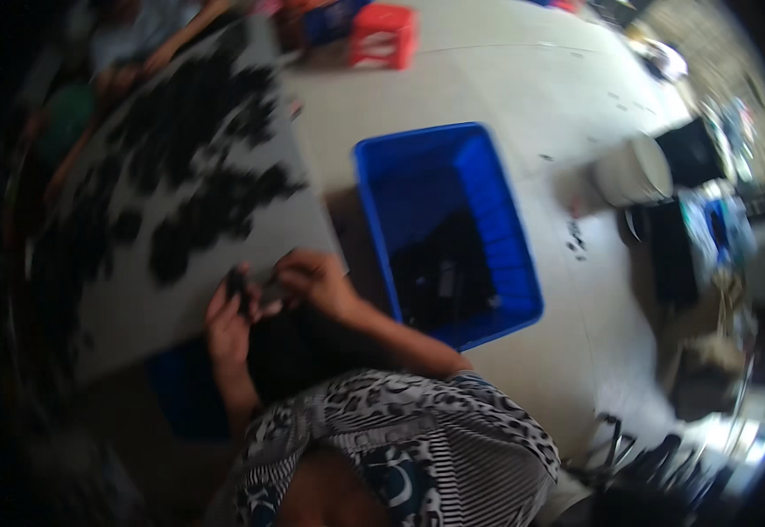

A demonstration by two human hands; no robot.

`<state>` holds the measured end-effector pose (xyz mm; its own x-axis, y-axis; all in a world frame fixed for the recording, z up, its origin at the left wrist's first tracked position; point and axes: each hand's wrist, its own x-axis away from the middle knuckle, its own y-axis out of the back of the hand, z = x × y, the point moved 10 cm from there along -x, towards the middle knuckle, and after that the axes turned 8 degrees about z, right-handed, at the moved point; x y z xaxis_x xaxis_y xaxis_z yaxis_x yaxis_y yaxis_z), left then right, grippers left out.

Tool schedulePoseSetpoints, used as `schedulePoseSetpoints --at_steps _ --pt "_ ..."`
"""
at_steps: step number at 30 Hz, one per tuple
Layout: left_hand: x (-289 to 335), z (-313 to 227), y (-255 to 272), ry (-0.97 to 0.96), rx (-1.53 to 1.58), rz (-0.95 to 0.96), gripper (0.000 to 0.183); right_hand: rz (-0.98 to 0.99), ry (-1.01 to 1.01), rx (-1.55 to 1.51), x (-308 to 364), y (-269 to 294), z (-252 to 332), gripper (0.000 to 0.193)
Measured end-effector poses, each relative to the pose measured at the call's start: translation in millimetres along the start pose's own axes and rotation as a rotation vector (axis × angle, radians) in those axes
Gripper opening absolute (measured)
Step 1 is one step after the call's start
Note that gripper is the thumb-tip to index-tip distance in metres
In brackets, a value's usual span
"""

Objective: The person organizes small plastic parts on a table, then repeatedly fits pairs of components together by hand and drops the assembled pieces into a bin below.

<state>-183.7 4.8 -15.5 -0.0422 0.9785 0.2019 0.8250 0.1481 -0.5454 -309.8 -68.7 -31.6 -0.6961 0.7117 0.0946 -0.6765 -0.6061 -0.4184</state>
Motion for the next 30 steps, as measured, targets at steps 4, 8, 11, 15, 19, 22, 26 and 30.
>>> schedulePoseSetpoints --at_steps 4,8,11,15,19,22,26,30 --pt "15 -11 3 -0.044 -0.227 -0.139 0.04 0.037 -0.006 -0.182 -2 -5 -13 0.015" --pt "21 -9 15 -0.059 -0.274 -0.194 0.031 0.034 -0.038 -0.189 -6 -8 -15 0.012" --pt "25 -13 14 -0.082 -0.277 -0.217 0.025 0.044 -0.043 -0.209 -5 -10 -15 0.012" --pt "28 -19 10 -0.116 -0.317 -0.255 0.019 0.059 -0.036 -0.2 -3 -12 -14 0.013" --pt "29 -21 8 -0.16 -0.327 -0.257 0.014 0.045 -0.008 -0.215 1 -9 -13 0.013" --pt "33 -27 4 -0.202 -0.385 -0.272 0.015 0.042 0.006 -0.213 1 -9 -12 0.012" --pt "37 -30 6 -0.229 -0.431 -0.3 0.016 0.009 0.071 -0.226 1 -10 -7 0.012" --pt "38 -33 3 -0.252 -0.528 -0.332 0.017 0.024 0.094 -0.238 0 -20 -3 0.011"
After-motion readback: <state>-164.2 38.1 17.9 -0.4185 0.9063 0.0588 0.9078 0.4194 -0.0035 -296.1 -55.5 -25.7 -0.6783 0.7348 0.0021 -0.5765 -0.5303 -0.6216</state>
